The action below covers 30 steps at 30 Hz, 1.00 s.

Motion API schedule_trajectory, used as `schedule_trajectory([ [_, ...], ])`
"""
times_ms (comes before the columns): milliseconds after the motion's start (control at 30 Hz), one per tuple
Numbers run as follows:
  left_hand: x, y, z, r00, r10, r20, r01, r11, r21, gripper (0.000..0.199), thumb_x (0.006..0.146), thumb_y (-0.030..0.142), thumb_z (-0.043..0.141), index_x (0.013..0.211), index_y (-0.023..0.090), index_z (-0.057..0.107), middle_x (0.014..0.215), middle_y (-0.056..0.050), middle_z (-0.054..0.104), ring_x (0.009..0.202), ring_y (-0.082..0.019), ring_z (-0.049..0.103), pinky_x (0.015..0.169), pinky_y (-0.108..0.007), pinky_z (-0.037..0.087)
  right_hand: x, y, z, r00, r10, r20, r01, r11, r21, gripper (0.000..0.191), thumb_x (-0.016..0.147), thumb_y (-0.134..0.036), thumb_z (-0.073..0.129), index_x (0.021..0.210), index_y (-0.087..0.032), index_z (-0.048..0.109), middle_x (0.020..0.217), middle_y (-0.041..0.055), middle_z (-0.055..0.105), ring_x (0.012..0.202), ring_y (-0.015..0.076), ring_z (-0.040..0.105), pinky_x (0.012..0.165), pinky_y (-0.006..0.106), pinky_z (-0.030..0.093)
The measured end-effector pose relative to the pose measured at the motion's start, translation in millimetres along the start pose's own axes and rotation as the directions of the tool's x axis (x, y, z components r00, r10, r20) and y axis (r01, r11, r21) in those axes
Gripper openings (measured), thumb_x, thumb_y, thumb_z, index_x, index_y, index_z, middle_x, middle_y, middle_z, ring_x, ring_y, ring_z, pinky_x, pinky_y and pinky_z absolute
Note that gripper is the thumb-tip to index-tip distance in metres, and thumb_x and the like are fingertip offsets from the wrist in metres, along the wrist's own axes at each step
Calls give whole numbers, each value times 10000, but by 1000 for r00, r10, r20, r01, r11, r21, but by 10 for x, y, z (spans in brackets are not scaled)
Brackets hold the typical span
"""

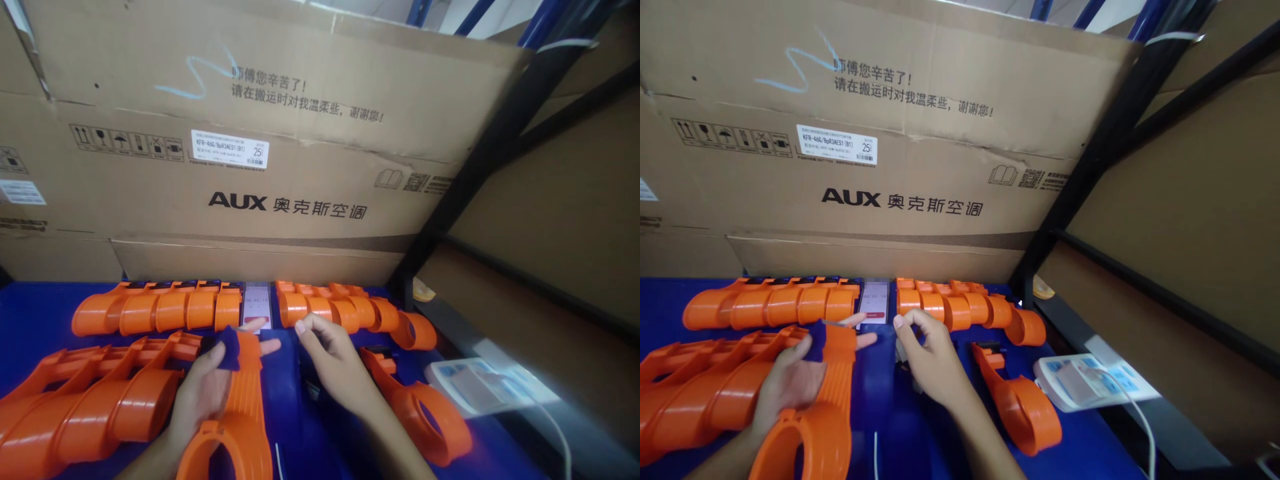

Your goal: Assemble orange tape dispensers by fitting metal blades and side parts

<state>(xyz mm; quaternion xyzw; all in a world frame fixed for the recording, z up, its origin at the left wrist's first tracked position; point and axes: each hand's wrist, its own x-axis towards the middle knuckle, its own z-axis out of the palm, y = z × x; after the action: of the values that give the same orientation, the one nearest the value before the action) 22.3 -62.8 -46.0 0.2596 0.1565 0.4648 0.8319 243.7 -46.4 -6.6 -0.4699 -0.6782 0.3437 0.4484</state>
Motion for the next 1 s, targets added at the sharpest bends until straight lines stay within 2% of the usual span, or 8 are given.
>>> schedule_trajectory([
  [67,20,42,-44,999,33,23,-32,999,-26,859,908,583,586,1632,217,305,1333,-187,728,1217,-436,677,1054,-608,479,-30,-39,31,993,21,113,-35,991,126,414,1071,-472,448,769,-212,561,732,-19,566,694,155,535,672,270,438],
  [167,14,61,-28,996,90,-5,-90,994,-55,834,923,622,539,1627,235,315,1342,-177,723,1234,-425,669,1066,-600,471,-102,-85,127,973,34,230,-80,978,192,384,1049,-505,501,825,-217,623,795,-10,621,771,171,585,757,287,487],
  [333,-15,28,39,992,96,-87,-100,994,-49,826,878,561,639,1596,241,384,1282,-182,744,1229,-438,668,1033,-595,494,-183,-145,249,962,20,273,-108,945,310,322,1002,-524,591,1159,-265,700,1103,32,720,1139,247,634,1069,419,470],
  [467,0,35,44,997,75,-35,-77,997,-31,853,852,592,658,1586,237,406,1293,-178,739,1225,-440,666,1033,-587,495,-180,-158,227,937,41,348,-185,902,390,384,990,-550,605,1220,-262,709,1161,49,741,1191,262,645,1096,455,470],
  [567,-3,22,115,997,79,-9,-79,994,-74,808,910,610,573,1605,253,367,1356,-162,709,1227,-418,667,1049,-571,483,-192,-95,244,953,118,280,-234,873,428,461,939,-626,636,1202,-257,727,1163,66,748,1205,280,644,1057,450,504],
  [733,-18,-30,309,987,129,-95,-142,980,-143,734,953,607,507,1578,231,427,1319,-177,724,1151,-404,705,1012,-552,511,-155,15,272,968,250,25,-235,866,442,489,910,-679,636,1166,-269,710,1171,50,739,1132,266,671,989,402,550],
  [867,-27,-69,378,977,148,-151,-167,978,-126,683,912,538,620,1518,242,513,1240,-157,759,1163,-416,697,993,-558,525,-73,10,192,966,243,-89,-177,871,458,449,937,-668,604,1169,-291,678,1003,22,756,925,235,719,847,357,597],
  [1000,-30,-141,297,944,250,-217,-260,965,-18,578,843,399,745,1397,283,629,1288,-113,744,1284,-401,622,1056,-549,495,-50,-23,95,973,172,-152,-86,887,453,436,949,-606,632,1267,-309,657,934,11,756,847,210,724,803,325,595],
])
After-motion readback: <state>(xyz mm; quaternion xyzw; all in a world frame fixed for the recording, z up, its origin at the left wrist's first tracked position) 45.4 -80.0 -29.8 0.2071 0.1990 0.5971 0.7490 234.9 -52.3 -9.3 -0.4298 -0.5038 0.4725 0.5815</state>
